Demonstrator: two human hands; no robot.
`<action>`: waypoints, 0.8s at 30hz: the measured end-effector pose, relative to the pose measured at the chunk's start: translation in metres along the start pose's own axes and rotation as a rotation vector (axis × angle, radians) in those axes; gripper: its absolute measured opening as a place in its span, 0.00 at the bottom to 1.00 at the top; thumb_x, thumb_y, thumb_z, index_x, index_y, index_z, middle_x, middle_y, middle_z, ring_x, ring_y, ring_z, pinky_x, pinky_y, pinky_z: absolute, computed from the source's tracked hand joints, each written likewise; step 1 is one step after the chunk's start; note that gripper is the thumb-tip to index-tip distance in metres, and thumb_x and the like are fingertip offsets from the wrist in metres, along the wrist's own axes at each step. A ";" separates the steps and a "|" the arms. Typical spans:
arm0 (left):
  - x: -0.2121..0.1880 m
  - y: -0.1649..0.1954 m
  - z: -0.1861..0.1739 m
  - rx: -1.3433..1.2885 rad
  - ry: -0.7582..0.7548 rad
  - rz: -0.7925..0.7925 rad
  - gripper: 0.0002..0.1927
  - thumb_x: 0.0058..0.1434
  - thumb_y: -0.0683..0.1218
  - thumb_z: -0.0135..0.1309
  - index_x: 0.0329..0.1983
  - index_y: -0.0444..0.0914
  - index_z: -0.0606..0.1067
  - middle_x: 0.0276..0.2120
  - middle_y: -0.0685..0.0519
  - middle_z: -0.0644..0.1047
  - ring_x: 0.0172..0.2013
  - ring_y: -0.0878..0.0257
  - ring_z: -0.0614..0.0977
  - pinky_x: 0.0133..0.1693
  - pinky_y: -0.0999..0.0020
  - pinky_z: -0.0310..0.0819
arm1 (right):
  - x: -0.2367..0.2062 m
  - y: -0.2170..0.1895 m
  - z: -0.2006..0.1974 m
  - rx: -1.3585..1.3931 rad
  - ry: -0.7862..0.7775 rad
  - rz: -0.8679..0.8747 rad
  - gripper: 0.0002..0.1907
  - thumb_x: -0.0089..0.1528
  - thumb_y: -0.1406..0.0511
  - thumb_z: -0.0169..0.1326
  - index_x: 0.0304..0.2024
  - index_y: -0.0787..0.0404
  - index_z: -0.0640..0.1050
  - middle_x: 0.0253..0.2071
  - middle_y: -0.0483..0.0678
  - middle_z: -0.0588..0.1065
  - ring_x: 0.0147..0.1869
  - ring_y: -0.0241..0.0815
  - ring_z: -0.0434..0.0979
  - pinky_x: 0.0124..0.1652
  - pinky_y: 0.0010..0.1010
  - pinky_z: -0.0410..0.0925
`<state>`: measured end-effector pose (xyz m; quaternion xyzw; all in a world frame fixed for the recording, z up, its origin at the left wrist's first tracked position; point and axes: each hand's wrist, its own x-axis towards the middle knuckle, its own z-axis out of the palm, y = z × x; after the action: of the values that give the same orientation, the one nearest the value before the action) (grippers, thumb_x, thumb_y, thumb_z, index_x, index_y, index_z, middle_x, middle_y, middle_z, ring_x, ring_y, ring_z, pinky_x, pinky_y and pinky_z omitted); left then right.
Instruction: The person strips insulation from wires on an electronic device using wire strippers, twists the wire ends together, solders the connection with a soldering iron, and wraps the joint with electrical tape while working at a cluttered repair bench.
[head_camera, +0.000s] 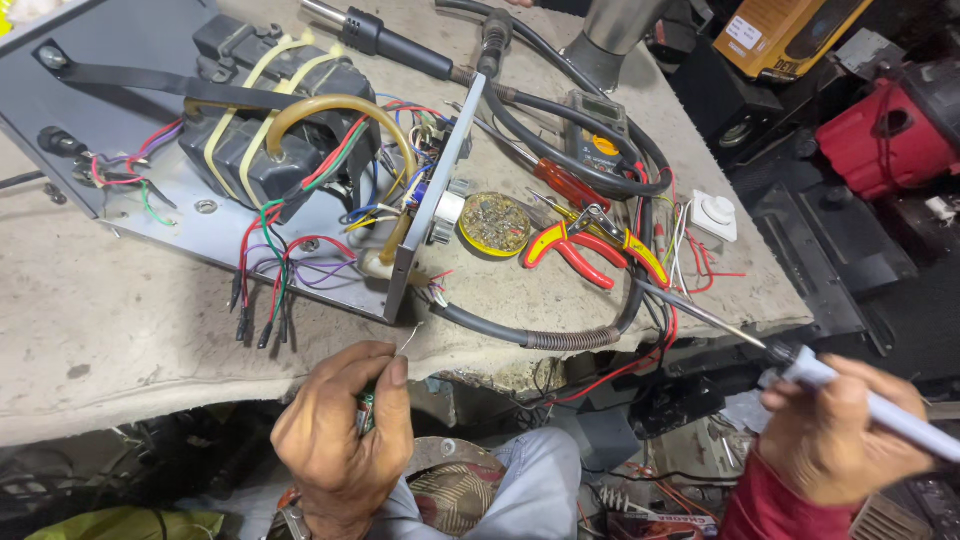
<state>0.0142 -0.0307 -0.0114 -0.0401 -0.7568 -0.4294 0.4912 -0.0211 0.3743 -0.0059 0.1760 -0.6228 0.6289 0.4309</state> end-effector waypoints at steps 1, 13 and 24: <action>0.000 0.000 -0.001 -0.005 0.000 -0.003 0.08 0.60 0.35 0.62 0.38 0.32 0.73 0.37 0.45 0.81 0.36 0.52 0.85 0.38 0.64 0.80 | 0.008 -0.007 0.027 -0.013 -0.074 0.025 0.13 0.75 0.67 0.60 0.48 0.72 0.72 0.35 0.60 0.76 0.31 0.44 0.78 0.31 0.32 0.73; 0.004 -0.005 0.001 0.038 0.008 0.029 0.10 0.57 0.35 0.63 0.36 0.32 0.73 0.35 0.46 0.81 0.34 0.52 0.85 0.36 0.62 0.79 | 0.057 -0.002 0.172 -0.253 -0.451 0.221 0.11 0.67 0.68 0.62 0.44 0.71 0.76 0.34 0.50 0.77 0.33 0.32 0.76 0.34 0.23 0.71; 0.009 0.002 0.000 0.060 -0.005 0.046 0.08 0.57 0.36 0.63 0.37 0.34 0.76 0.37 0.47 0.80 0.36 0.51 0.84 0.37 0.61 0.79 | 0.051 -0.007 0.150 -0.066 -0.207 0.101 0.11 0.73 0.67 0.61 0.43 0.71 0.75 0.32 0.54 0.76 0.29 0.38 0.76 0.31 0.27 0.70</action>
<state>0.0108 -0.0322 -0.0031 -0.0440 -0.7696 -0.3949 0.4999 -0.0917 0.2492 0.0616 0.1942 -0.6924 0.6076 0.3373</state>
